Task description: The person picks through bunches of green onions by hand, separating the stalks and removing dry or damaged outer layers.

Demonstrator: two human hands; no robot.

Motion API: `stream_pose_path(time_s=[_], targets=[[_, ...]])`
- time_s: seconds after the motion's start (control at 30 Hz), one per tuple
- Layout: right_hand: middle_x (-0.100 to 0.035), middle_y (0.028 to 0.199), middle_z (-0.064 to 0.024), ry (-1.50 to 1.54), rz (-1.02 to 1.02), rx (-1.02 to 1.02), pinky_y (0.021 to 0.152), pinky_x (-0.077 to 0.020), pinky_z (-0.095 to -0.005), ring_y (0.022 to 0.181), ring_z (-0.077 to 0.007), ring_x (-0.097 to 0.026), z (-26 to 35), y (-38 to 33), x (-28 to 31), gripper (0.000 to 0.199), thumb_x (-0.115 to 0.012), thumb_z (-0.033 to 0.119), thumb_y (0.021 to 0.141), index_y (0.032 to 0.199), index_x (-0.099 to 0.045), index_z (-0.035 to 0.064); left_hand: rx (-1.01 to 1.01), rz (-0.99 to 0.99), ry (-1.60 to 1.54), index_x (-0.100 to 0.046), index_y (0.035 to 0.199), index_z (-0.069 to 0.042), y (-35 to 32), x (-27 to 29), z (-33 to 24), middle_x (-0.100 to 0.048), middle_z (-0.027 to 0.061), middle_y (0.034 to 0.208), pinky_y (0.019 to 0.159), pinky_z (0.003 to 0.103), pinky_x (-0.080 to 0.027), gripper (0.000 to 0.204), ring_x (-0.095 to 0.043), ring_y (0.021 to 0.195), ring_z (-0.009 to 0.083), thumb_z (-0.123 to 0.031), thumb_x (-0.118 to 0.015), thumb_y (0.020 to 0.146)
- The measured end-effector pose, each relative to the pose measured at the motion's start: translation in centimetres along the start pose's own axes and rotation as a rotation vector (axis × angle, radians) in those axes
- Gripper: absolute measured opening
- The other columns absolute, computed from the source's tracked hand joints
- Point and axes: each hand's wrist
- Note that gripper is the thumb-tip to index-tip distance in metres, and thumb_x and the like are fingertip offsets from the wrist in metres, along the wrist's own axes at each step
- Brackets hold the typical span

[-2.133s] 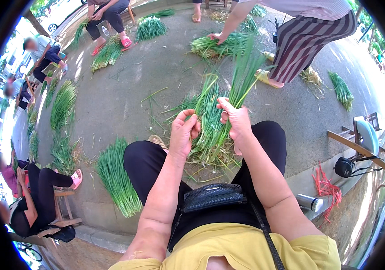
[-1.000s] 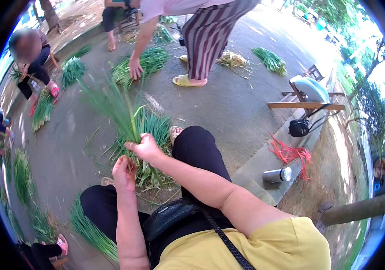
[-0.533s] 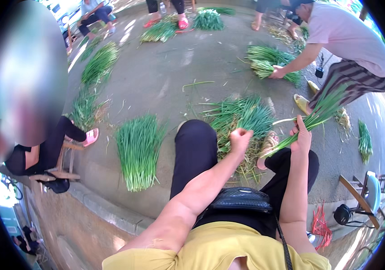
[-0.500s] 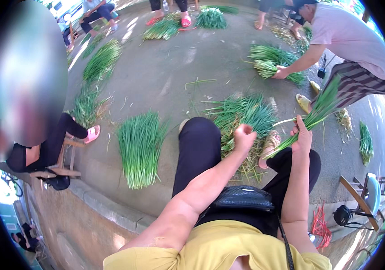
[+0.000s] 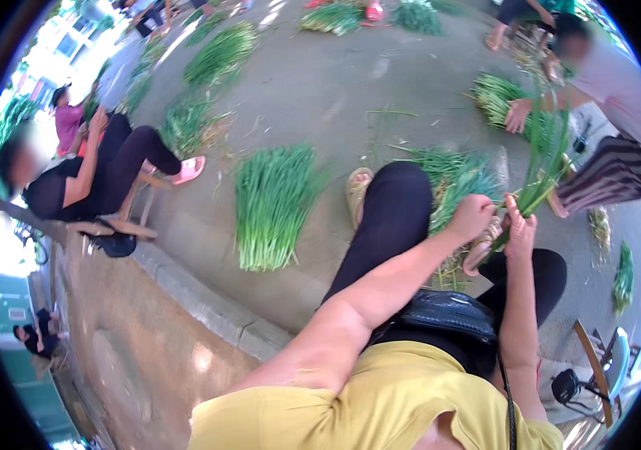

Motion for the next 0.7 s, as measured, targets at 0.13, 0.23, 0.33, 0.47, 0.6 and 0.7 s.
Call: stream_pose_path(time_s=[0.13, 0.23, 0.33, 0.47, 0.6, 0.7], targets=[[-0.063, 0.071, -0.0006, 0.033, -0.186, -0.033, 0.047, -0.0318, -0.0232, 0.051, -0.0059, -0.043, 0.6, 0.3, -0.2, 0.021, -0.07, 0.024, 0.076, 0.084, -0.067, 0.0053, 0.158, 0.215, -0.151, -0.064, 0.078, -0.001, -0.9, 1.8, -0.4, -0.047, -0.0027, 0.056, 0.05, 0.027, -0.035, 0.021, -0.042, 0.055, 0.0061, -0.019, -0.054, 0.086], [-0.064, 0.072, -0.0037, 0.251, -0.201, -0.027, 0.042, -0.0342, -0.0229, 0.047, -0.0072, -0.045, 1.8, 1.3, 0.5, 0.013, -0.07, 0.013, 0.078, 0.087, -0.064, 0.0057, 0.222, 0.237, -0.144, -0.061, 0.072, -0.001, -2.1, 3.0, -1.1, -0.046, -0.0029, 0.056, 0.05, 0.026, -0.034, 0.022, -0.042, 0.055, 0.0062, -0.018, -0.054, 0.084], [-0.06, 0.072, -0.0023, 0.405, -0.237, 0.01, 0.042, -0.0306, -0.0218, 0.047, -0.0054, -0.041, 3.0, 1.9, 1.7, 0.013, -0.07, 0.013, 0.079, 0.084, -0.06, 0.0064, 0.223, 0.126, -0.079, -0.059, 0.068, -0.001, -3.0, 4.3, -1.3, -0.047, -0.0022, 0.056, 0.051, 0.026, -0.035, 0.019, -0.042, 0.054, 0.0065, -0.016, -0.061, 0.079], [-0.06, 0.071, -0.0017, 0.332, -0.27, 0.007, 0.043, -0.0319, -0.0222, 0.048, -0.0059, -0.042, 2.4, 1.7, 1.9, 0.014, -0.072, 0.013, 0.076, 0.084, -0.063, 0.0055, 0.055, 0.013, 0.115, -0.06, 0.071, -0.001, -3.0, 5.1, -2.2, -0.055, 0.0018, 0.064, 0.053, 0.028, -0.039, 0.018, -0.046, 0.056, 0.0104, -0.014, -0.072, 0.07], [-0.056, 0.068, 0.0026, 0.163, -0.241, -0.006, 0.045, -0.0299, -0.0222, 0.05, -0.0053, -0.042, 1.9, 0.2, -0.3, 0.017, -0.073, 0.016, 0.074, 0.084, -0.066, 0.0043, -0.175, -0.128, 0.265, -0.06, 0.085, -0.003, -2.8, 4.9, -4.2, -0.059, 0.0084, 0.075, 0.056, 0.03, -0.042, 0.031, -0.053, 0.062, 0.0187, -0.023, -0.076, 0.067], [-0.05, 0.059, 0.0035, -0.009, -0.121, -0.022, 0.044, -0.0287, -0.0234, 0.048, -0.0065, -0.041, 1.6, -2.0, -2.0, 0.02, -0.071, 0.021, 0.074, 0.08, -0.065, 0.003, -0.335, -0.186, 0.3, -0.058, 0.087, -0.003, -3.0, 4.0, -4.8, -0.056, 0.0119, 0.069, 0.063, 0.037, -0.043, 0.027, -0.054, 0.067, 0.0267, -0.027, -0.066, 0.076]])
Point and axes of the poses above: each hand's wrist, its own y-axis towards the middle knuckle, its own x-axis out of the back of the hand, z = x × y
